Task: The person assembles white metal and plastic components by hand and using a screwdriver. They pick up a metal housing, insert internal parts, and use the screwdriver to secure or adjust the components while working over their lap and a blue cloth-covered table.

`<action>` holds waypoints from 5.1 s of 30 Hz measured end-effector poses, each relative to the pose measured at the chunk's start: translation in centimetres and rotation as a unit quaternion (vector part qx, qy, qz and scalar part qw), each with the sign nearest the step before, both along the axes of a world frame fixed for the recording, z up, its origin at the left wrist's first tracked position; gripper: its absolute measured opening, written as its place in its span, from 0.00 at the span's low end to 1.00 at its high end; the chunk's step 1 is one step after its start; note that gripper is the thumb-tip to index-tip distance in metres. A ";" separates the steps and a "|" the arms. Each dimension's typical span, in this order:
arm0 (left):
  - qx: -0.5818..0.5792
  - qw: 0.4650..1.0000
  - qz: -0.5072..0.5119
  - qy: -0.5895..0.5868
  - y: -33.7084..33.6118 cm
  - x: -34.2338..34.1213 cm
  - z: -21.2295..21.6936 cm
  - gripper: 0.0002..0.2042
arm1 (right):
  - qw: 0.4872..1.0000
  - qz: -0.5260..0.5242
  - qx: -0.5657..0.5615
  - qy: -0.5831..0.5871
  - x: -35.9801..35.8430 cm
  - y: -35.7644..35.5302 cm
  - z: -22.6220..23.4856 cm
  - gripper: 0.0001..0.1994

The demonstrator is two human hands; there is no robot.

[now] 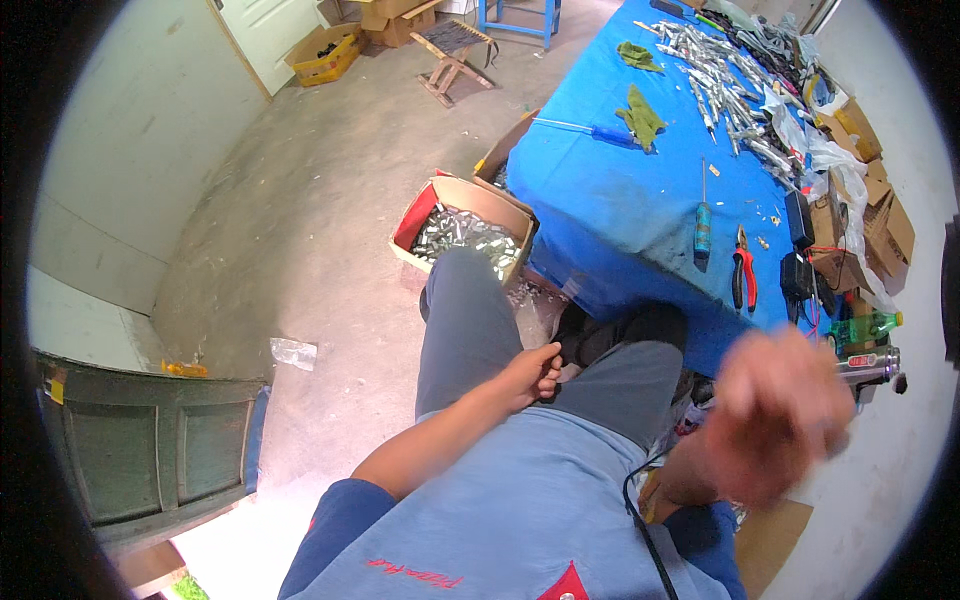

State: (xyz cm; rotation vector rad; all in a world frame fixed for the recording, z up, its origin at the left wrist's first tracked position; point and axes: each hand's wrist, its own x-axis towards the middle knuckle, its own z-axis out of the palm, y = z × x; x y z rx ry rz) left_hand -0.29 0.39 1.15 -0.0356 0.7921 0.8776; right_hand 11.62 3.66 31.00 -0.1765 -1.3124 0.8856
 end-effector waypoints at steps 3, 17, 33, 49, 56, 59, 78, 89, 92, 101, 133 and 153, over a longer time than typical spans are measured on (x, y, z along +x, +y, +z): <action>0.012 1.000 -0.018 0.021 0.0 0.3 -0.1 0.15 | 0.990 0.075 0.117 0.020 0.3 -2.6 2.4 0.05; -0.014 0.999 -0.021 0.031 0.5 0.2 -0.1 0.15 | 0.958 -0.002 0.287 -0.006 3.8 -4.7 6.2 0.03; -0.051 0.997 -0.035 0.055 0.3 0.2 -1.1 0.15 | 0.918 -0.191 0.341 -0.067 7.1 0.9 4.2 0.02; -0.085 0.995 -0.044 0.016 2.4 -0.2 -3.0 0.14 | 0.758 -0.291 -0.106 -0.574 12.9 19.2 -11.5 0.08; -0.104 0.994 -0.045 0.008 2.9 -0.6 -3.6 0.15 | 0.710 -0.283 -0.104 -0.637 14.0 24.5 -12.0 0.09; -0.120 0.991 -0.035 0.049 3.4 -0.2 -2.6 0.16 | 0.670 -0.326 -0.095 -0.660 15.2 28.8 -13.2 0.08; -0.184 0.968 -0.028 0.168 6.3 0.7 -7.2 0.10 | 0.571 -0.501 -0.195 -0.621 28.0 53.3 -16.2 0.23; -0.178 0.959 -0.065 0.213 6.8 0.9 -8.7 0.14 | 0.527 -0.527 -0.122 -0.656 26.7 50.6 -17.2 0.11; -0.113 0.955 -0.086 0.260 6.2 1.0 -9.7 0.13 | 0.557 -0.486 -0.183 -0.648 26.7 47.9 -16.8 0.14; 0.094 0.904 -0.150 0.390 5.0 0.0 -16.8 0.12 | 0.739 -0.392 -0.125 -0.534 25.0 31.8 -12.6 0.14; 0.198 0.935 -0.190 0.225 -0.6 2.5 4.5 0.20 | 0.864 0.095 -0.192 -0.455 14.5 2.6 -19.2 0.12; 0.377 0.776 -0.254 0.438 -1.7 4.3 6.6 0.23 | 0.851 -0.023 -0.217 -0.478 14.5 0.4 -19.8 0.30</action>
